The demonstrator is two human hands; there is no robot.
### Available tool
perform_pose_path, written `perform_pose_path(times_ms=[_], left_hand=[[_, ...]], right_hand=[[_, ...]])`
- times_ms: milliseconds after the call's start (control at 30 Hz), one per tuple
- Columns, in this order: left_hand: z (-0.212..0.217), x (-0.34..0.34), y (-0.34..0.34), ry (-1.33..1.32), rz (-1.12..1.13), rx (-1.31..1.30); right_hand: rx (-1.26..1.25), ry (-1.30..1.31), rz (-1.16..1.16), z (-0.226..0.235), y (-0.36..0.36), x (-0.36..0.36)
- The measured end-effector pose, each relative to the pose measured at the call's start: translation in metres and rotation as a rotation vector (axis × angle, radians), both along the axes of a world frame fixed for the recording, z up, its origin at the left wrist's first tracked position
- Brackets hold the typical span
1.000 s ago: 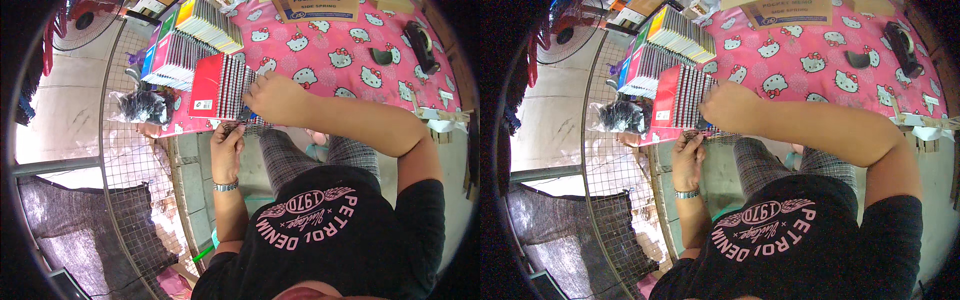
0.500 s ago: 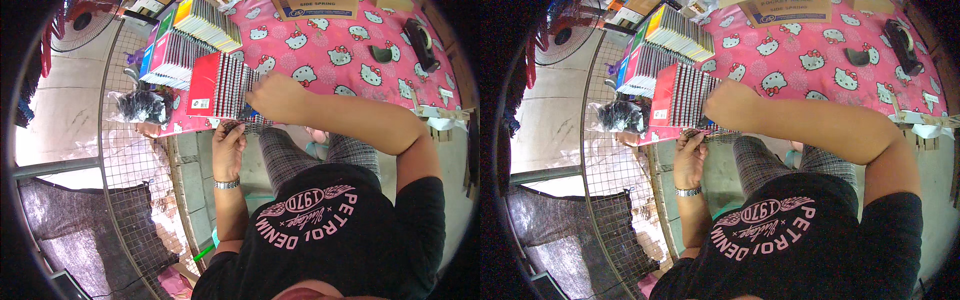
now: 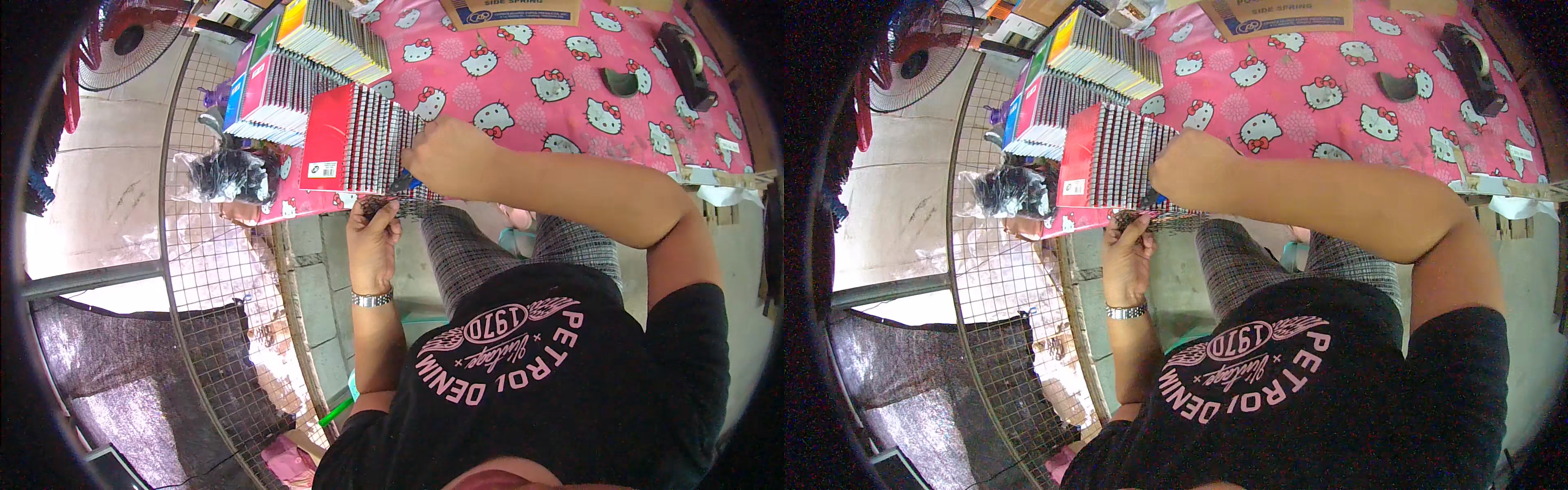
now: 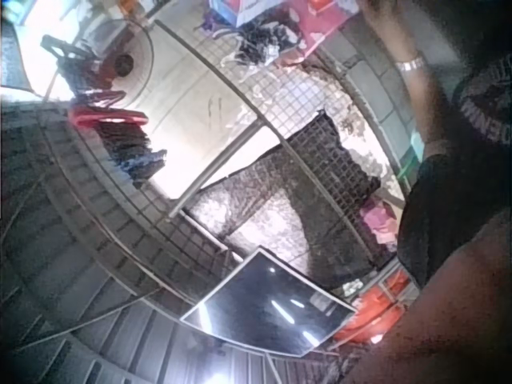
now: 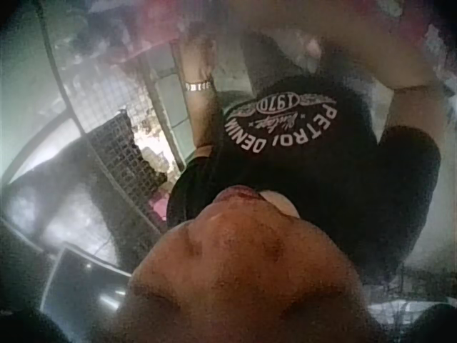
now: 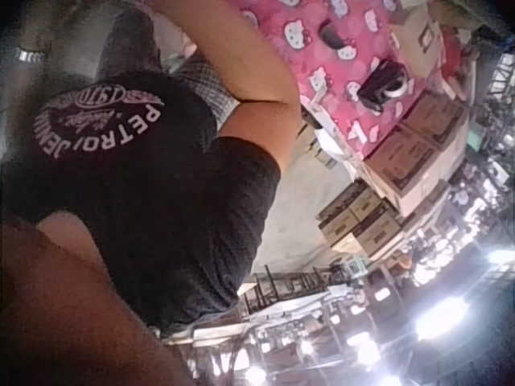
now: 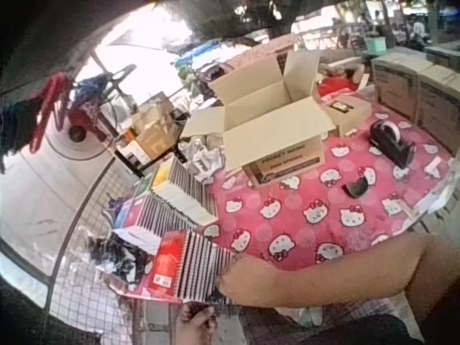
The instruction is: The person organizes stacks of small spiral-bound notebooks on a table, aligning the edges and using a pair of shears to trim excess material from the spiral spines.
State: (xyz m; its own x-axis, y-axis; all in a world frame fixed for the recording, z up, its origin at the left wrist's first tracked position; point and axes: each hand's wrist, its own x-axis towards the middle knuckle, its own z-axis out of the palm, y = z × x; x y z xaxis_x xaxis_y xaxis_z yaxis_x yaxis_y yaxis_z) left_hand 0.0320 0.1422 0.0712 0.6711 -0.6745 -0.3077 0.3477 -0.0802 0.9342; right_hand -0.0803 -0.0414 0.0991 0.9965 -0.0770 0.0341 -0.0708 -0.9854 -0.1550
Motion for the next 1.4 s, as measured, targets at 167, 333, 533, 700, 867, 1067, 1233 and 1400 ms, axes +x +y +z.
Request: perform_pose_path(times_ms=[167,333,533,700,867,1067,1233,1400], left_hand=[[-0.006,0.006,0.007,0.089,0.049,-0.081],[0.000,-0.007,-0.001,0.117,0.090,-0.079],[-0.011,-0.007,-0.002,-0.047,0.048,-0.019],[-0.012,-0.002,0.005,0.115,0.080,-0.097],[-0.013,-0.010,-0.004,0.059,0.023,-0.054],[-0.028,-0.001,0.005,0.031,0.025,-0.064],[-0.028,0.002,0.005,0.152,0.058,-0.096],[-0.030,-0.011,-0.006,0.051,0.044,-0.060]], right_hand=[[-0.090,-0.333,-0.016,-0.027,-0.007,-0.012],[-0.191,-0.419,0.011,-0.031,-0.003,-0.013],[0.064,0.088,-0.023,-0.007,0.003,0.000],[-0.138,-0.389,-0.035,-0.040,-0.006,-0.014],[-0.159,-0.350,0.000,-0.043,0.003,-0.005],[0.083,-0.015,-0.033,-0.025,-0.002,-0.005],[-0.261,-0.470,0.011,-0.050,-0.007,-0.015],[-0.099,-0.177,0.000,-0.042,0.004,-0.004]])
